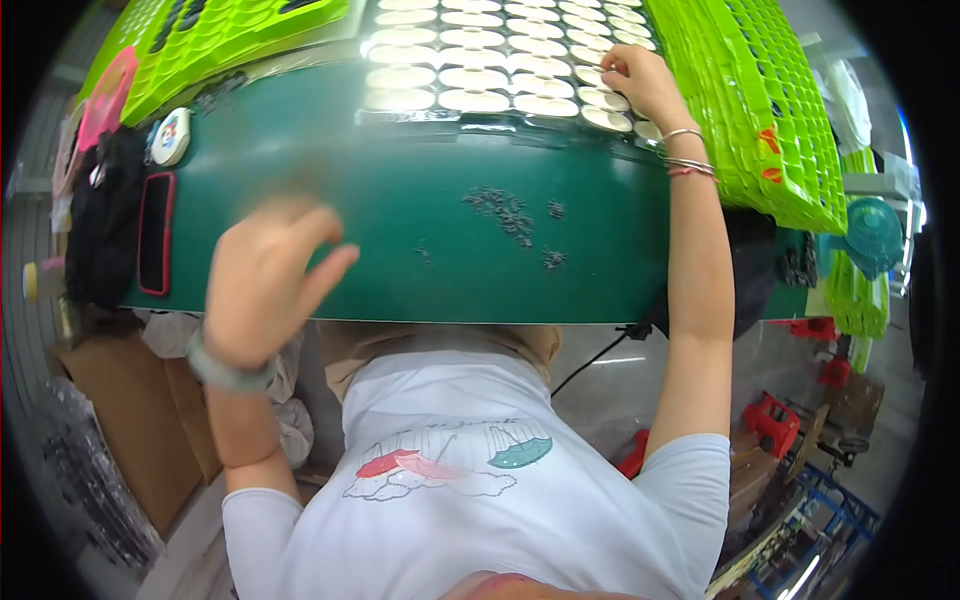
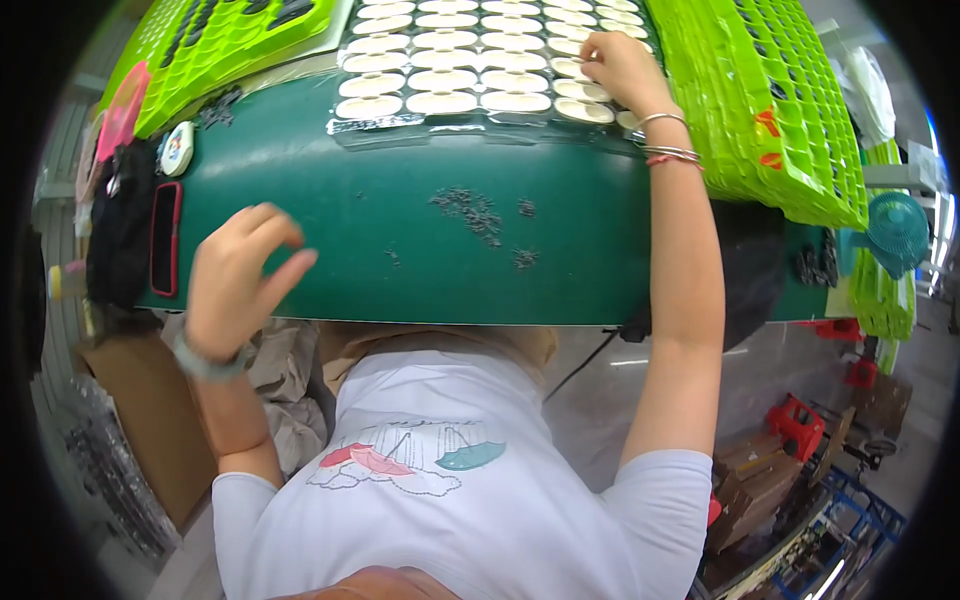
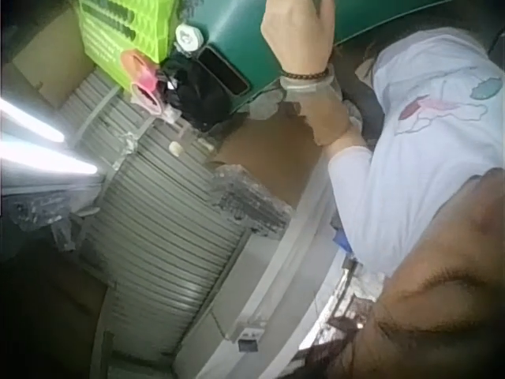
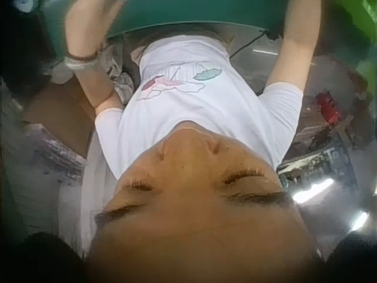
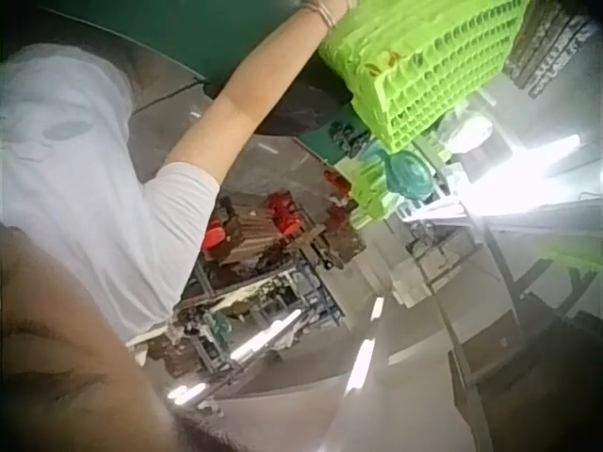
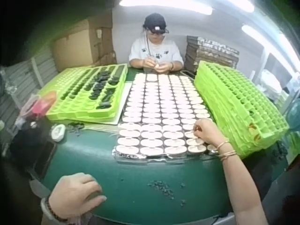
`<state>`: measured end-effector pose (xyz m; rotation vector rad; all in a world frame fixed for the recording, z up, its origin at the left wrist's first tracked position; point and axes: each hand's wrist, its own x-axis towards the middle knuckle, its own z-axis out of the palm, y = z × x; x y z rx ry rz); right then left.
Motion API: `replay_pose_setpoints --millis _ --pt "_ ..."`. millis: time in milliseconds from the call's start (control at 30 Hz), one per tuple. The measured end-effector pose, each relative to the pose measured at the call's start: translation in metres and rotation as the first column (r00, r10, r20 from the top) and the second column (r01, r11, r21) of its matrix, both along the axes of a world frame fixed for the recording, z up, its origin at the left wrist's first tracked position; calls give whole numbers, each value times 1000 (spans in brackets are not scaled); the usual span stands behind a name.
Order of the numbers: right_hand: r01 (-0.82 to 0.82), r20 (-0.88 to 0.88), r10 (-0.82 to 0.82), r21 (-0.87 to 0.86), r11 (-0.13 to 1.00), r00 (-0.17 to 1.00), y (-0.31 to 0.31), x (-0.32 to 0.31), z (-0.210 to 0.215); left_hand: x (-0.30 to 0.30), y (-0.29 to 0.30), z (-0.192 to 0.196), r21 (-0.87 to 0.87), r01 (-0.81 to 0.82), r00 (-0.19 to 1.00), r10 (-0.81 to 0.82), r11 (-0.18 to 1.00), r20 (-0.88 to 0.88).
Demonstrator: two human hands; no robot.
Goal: The person assembles small metal pins into oval plastic components by hand at a manufacturing workbench.
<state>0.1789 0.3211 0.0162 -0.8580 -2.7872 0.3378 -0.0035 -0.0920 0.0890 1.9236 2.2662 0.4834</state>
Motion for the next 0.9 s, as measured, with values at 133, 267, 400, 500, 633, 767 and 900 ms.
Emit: replay_pose_setpoints --millis 133,267,400,500,633,767,900 --pt "-42 -141 50 65 997 989 10 1 -7 -10 17 -77 120 -165 968 138 979 212" --pt "110 -241 -91 68 992 966 -9 1 11 10 38 -97 144 -364 919 331 920 213" --pt "127 -472 -96 34 991 876 -64 -12 17 23 52 -99 119 -486 874 486 866 33" --pt "-9 -520 -131 -258 966 844 -110 -19 13 23 53 -102 160 -471 882 470 868 49" --pt "-91 -491 -158 -446 891 857 -146 -20 9 23 54 -101 174 -461 887 455 870 72" --pt "-140 -503 -164 -511 848 848 -156 -19 -10 22 53 -102 178 -468 884 457 865 103" --pt "-108 -506 -175 -481 870 844 -159 -21 -10 18 52 -99 183 -406 914 400 895 73"
